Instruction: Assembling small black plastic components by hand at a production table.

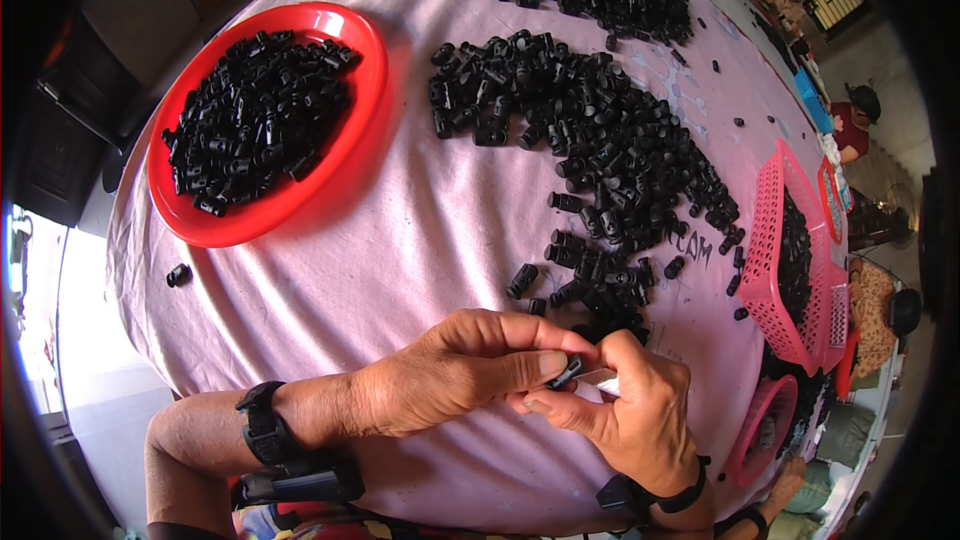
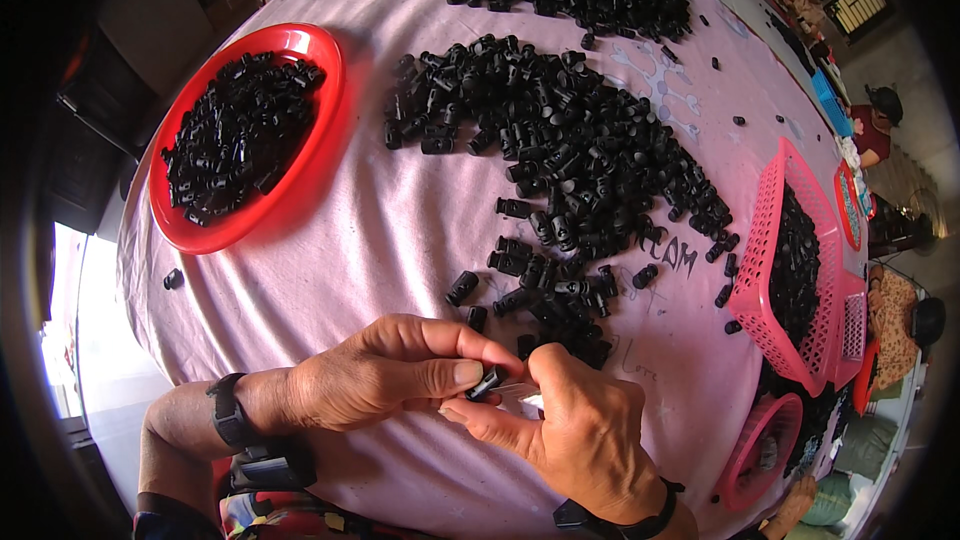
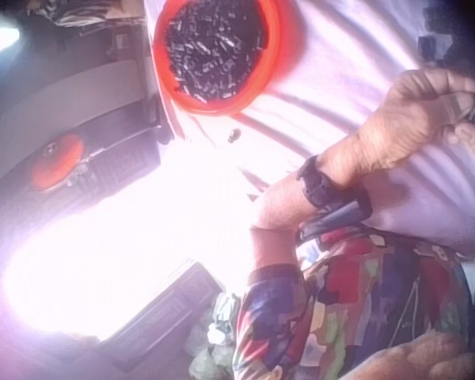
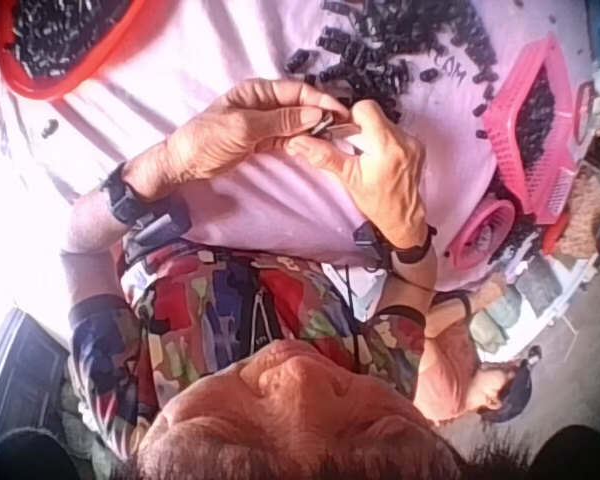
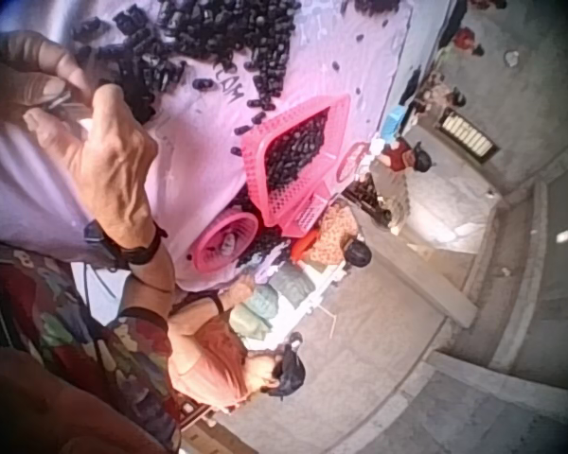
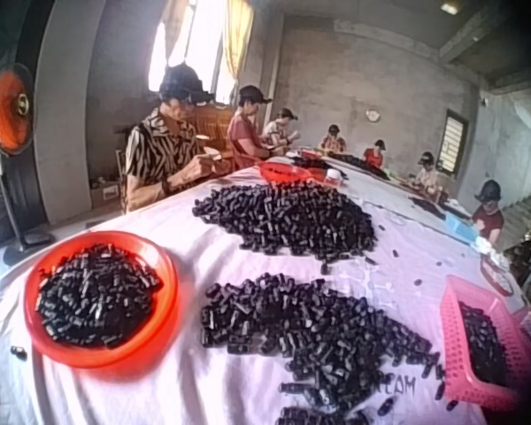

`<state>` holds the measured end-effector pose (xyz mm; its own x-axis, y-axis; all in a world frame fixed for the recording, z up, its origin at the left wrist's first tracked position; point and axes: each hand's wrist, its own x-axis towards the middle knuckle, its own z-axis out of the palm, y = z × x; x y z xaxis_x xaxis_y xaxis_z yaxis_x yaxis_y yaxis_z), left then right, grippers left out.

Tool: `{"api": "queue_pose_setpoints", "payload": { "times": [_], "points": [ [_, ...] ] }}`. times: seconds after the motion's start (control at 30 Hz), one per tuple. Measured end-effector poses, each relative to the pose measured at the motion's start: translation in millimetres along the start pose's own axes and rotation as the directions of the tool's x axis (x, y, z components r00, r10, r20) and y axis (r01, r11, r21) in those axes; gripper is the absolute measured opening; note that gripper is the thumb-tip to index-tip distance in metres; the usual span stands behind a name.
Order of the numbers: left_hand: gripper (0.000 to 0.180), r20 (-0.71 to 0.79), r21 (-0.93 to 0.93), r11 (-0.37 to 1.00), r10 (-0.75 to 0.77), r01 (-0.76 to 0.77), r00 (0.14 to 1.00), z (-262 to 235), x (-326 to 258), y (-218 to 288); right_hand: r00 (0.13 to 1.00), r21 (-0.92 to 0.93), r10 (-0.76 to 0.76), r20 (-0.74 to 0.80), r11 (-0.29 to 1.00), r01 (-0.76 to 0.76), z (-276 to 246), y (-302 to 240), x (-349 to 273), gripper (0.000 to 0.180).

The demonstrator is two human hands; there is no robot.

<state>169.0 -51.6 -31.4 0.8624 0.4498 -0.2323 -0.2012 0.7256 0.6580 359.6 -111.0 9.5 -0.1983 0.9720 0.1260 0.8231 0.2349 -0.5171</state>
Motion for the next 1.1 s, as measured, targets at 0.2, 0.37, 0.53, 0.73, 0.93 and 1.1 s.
{"api": "queue_pose_setpoints", "payload": {
  "times": [0.2, 0.37, 0.53, 0.73, 0.93, 1.1],
  "points": [
    [0.030, 0.001, -0.019, 1.000, -0.002, 0.002, 1.000, -0.6, 0.3, -1.4, 1.000, 0.034, 0.030, 0.004, 0.999, -0.030, 0.7, -0.3, -0.8, 0.055],
    [0.030, 0.007, -0.013, 1.000, 0.004, -0.004, 1.000, -1.4, 0.9, -2.1, 1.000, 0.016, 0.029, 0.004, 0.999, -0.029, 0.4, 0.7, -1.5, 0.055],
    [0.031, 0.007, -0.020, 1.000, 0.002, -0.002, 1.000, -1.1, -1.6, -1.1, 1.000, 0.011, 0.024, 0.000, 1.000, -0.024, 0.3, -1.2, -1.6, 0.055],
    [0.030, -0.005, -0.064, 0.998, -0.019, 0.019, 1.000, 0.4, -2.3, -0.5, 1.000, 0.001, 0.026, 0.006, 1.000, -0.026, 0.7, -1.5, -2.1, 0.054],
    [0.029, -0.001, -0.047, 0.999, 0.000, 0.000, 1.000, -0.6, -0.8, -2.3, 0.999, 0.016, 0.028, 0.020, 0.999, -0.029, -0.2, -2.3, -1.1, 0.054],
    [0.028, -0.003, -0.038, 0.999, -0.011, 0.011, 1.000, -0.1, -0.5, -0.6, 0.999, 0.031, 0.037, 0.037, 0.999, -0.038, 0.0, -0.5, -1.4, 0.054]
  ]
}}
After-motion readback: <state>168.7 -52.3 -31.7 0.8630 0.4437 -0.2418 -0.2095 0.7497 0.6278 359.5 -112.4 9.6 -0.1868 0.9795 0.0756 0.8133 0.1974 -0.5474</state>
